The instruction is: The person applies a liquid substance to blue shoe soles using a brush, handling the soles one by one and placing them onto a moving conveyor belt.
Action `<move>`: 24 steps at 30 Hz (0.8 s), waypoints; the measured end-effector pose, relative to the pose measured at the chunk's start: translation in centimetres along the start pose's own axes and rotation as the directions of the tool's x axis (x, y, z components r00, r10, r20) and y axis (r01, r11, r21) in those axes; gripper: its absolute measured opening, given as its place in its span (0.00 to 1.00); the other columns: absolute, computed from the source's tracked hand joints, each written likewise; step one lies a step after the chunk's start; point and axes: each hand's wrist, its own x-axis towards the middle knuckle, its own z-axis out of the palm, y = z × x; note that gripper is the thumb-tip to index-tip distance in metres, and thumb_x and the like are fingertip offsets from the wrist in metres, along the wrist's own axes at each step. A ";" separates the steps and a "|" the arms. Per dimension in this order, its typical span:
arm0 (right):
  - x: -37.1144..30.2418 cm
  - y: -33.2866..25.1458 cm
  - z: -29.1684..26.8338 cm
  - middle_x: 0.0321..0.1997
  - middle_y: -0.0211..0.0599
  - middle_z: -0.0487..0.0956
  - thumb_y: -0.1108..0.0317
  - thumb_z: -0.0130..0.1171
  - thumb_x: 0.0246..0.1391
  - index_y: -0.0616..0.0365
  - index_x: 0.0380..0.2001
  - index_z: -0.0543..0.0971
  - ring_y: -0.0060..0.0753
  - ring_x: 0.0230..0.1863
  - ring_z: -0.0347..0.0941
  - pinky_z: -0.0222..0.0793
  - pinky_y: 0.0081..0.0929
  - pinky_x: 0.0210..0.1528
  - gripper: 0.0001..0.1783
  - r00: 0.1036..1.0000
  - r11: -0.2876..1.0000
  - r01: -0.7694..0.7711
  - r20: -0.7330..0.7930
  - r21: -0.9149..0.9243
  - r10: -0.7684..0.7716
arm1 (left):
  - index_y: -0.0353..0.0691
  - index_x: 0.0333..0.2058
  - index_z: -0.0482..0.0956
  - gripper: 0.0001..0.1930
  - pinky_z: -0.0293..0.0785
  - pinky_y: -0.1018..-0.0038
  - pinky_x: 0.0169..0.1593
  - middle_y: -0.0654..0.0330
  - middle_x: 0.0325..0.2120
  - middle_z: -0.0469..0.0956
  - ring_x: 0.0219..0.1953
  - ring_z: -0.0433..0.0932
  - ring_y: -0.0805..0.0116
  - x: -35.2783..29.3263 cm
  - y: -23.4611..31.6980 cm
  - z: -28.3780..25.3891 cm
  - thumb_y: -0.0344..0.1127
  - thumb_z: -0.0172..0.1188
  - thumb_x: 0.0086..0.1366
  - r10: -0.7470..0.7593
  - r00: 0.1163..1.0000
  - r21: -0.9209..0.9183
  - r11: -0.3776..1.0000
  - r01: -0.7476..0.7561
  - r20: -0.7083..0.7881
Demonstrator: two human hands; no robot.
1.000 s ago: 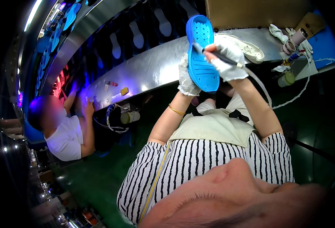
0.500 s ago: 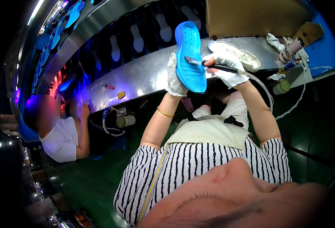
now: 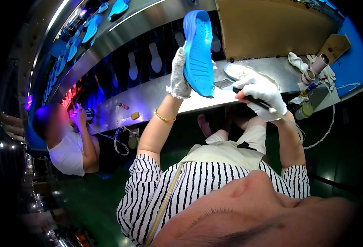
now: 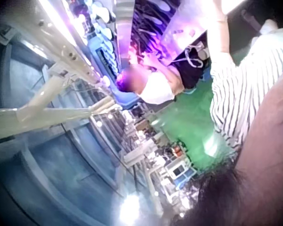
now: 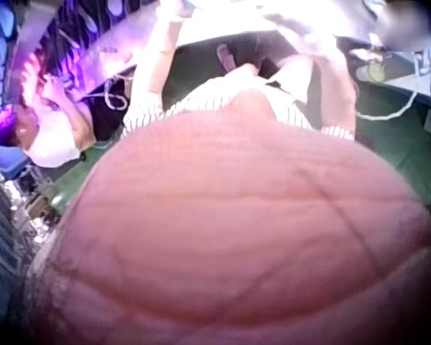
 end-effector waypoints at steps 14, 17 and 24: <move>-2.8 2.9 -1.4 0.32 0.37 0.74 0.86 0.63 0.36 0.58 0.24 0.76 0.28 0.31 0.72 0.68 0.22 0.35 0.12 0.915 0.970 -0.197 -0.329 0.143 0.235 | 0.52 0.50 0.71 0.21 0.69 0.63 0.50 0.53 0.43 0.74 0.45 0.73 0.51 22.0 15.9 -1.1 0.41 0.56 0.55 0.575 0.582 0.688 -0.725 0.036 0.575; -3.2 3.2 -0.5 0.26 0.33 0.74 0.85 0.64 0.34 0.57 0.22 0.75 0.26 0.29 0.72 0.68 0.20 0.33 0.13 0.837 0.898 -0.337 -0.346 0.284 0.423 | 0.50 0.50 0.71 0.23 0.69 0.64 0.50 0.52 0.45 0.74 0.47 0.73 0.53 21.5 16.0 -3.7 0.47 0.57 0.54 0.593 0.791 0.800 -0.543 0.254 0.152; -3.1 3.1 2.1 0.29 0.30 0.73 0.85 0.61 0.39 0.58 0.25 0.73 0.19 0.28 0.69 0.66 0.16 0.32 0.11 0.883 0.907 -0.319 -0.261 0.274 0.390 | 0.45 0.37 0.79 0.19 0.67 0.68 0.37 0.58 0.32 0.77 0.33 0.74 0.60 12.9 16.4 -4.5 0.54 0.55 0.57 0.502 0.718 0.575 -0.799 0.173 0.482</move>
